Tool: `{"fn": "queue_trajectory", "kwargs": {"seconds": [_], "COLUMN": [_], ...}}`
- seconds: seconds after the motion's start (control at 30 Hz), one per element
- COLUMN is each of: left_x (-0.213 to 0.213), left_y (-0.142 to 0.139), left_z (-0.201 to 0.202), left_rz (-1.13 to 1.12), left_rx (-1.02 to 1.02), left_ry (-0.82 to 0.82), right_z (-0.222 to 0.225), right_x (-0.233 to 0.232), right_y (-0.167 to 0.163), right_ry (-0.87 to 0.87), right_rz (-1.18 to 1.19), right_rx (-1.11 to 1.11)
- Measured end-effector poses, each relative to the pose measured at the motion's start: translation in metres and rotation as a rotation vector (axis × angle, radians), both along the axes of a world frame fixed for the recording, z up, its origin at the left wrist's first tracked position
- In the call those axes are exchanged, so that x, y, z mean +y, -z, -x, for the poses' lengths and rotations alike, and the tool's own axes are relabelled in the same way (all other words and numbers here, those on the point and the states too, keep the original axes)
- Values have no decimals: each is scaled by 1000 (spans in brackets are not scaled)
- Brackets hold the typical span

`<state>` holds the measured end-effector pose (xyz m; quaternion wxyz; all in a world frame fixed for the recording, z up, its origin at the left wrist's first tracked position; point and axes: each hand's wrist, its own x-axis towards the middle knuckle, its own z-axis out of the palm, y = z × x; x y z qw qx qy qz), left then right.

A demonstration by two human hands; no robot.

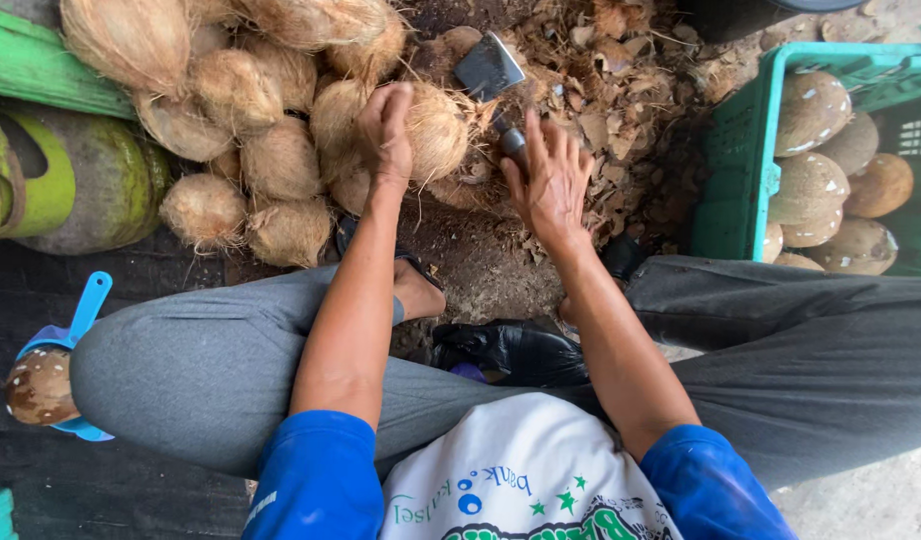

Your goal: The person sits on the ground and uses a cleaver to chop the fibrous husk off coconuts on a wooden chopping block, rotating each coconut to trim the husk, then places the trimmed coconuts into a green plastic crate and reaches for the next one.

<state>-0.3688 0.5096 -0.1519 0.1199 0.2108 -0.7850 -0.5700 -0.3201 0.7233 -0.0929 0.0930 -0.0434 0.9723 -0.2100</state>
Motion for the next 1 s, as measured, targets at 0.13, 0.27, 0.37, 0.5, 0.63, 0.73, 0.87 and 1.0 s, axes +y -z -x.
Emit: {"fn": "queue_trajectory", "kwargs": {"seconds": [0.13, 0.27, 0.37, 0.5, 0.63, 0.73, 0.87, 1.0], "left_x": [-1, 1, -2, -3, -1, 16, 21, 11], "left_y": [-10, -16, -12, -11, -11, -10, -8, -2], "left_z": [2, -1, 2, 6, 6, 3, 4, 8], "left_rz": [69, -136, -90, -176, -20, 385, 483, 338], "left_rx": [26, -95, -51, -46, -137, -124, -30, -104], "left_ry": [56, 106, 103, 102, 56, 61, 103, 9], "right_z": [32, 53, 52, 58, 73, 75, 85, 98], "right_x": [-23, -43, -43, -42, -41, -41, -28, 28], "right_y": [-13, -13, -3, 8, 19, 27, 30, 19], "right_ry": [-338, -491, -470, -524, -508, -550, -654, -529], "right_rz": [104, -31, -57, -90, -116, -179, -436, -247], "right_rx": [468, 292, 117, 288, 121, 167, 221, 322]}}
